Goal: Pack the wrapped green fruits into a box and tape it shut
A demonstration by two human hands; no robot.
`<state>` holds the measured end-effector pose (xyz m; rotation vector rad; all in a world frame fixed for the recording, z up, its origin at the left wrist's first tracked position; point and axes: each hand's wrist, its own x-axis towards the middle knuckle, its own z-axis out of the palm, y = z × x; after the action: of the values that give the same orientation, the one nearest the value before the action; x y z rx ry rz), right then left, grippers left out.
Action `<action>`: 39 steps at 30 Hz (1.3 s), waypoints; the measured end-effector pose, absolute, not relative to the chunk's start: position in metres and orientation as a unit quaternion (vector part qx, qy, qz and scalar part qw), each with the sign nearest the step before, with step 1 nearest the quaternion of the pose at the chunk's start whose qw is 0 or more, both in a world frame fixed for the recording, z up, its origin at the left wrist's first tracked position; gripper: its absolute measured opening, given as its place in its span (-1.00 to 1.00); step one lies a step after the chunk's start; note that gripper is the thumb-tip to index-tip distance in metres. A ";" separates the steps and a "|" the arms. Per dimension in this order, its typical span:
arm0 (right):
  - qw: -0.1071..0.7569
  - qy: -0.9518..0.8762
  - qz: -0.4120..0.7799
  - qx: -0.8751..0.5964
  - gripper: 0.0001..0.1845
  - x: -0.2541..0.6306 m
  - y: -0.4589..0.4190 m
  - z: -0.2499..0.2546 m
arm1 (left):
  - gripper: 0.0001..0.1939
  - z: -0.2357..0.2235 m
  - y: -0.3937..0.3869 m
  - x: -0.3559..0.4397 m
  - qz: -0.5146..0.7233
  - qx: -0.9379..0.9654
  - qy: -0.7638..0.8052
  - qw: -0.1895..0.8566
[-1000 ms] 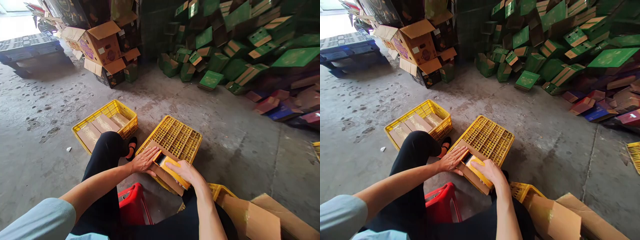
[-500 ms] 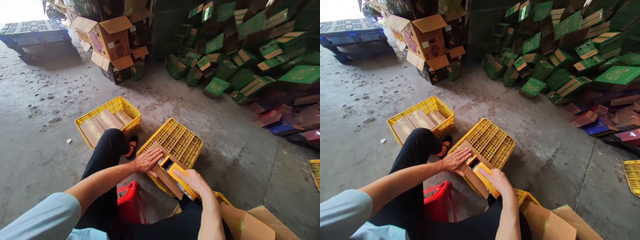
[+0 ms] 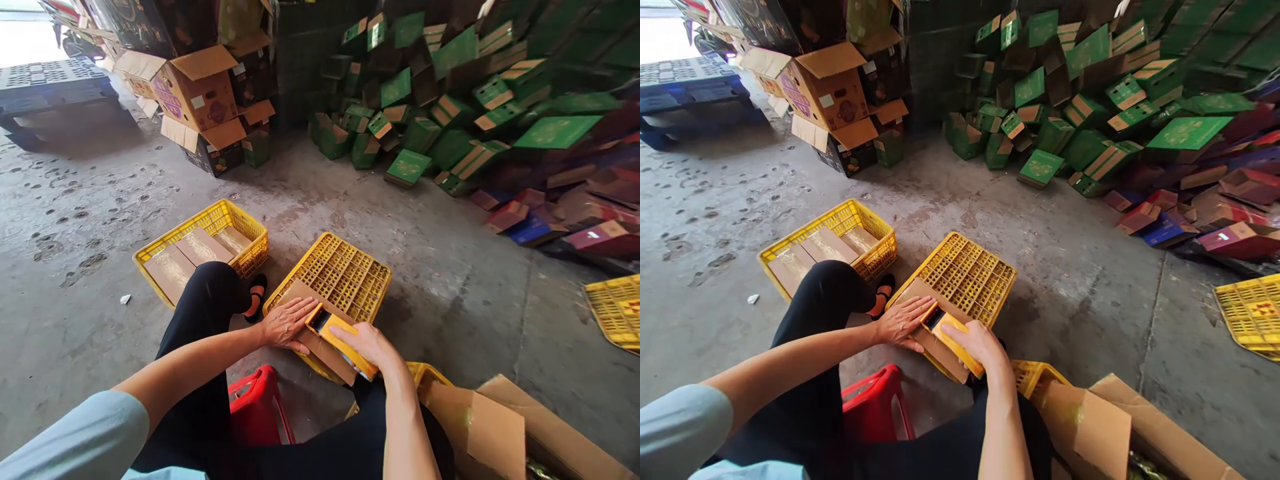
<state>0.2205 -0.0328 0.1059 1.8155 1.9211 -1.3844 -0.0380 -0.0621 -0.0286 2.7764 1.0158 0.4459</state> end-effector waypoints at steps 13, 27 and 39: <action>0.082 0.569 -0.506 0.643 -0.55 0.239 -0.039 0.109 | 0.14 -0.030 -0.059 -0.040 0.132 0.922 0.349 0.102; 0.080 0.596 -0.504 0.620 -0.43 0.237 -0.041 0.102 | 0.12 -0.029 -0.068 -0.028 0.144 0.934 0.318 0.080; 0.056 0.549 -0.521 0.651 -0.49 0.260 -0.052 0.105 | 0.00 -0.035 -0.031 -0.045 0.097 0.954 0.265 0.103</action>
<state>0.2603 -0.0524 0.1054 1.9756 1.6662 -1.5814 -0.0451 -0.0314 -0.0347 2.8136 0.7828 0.2851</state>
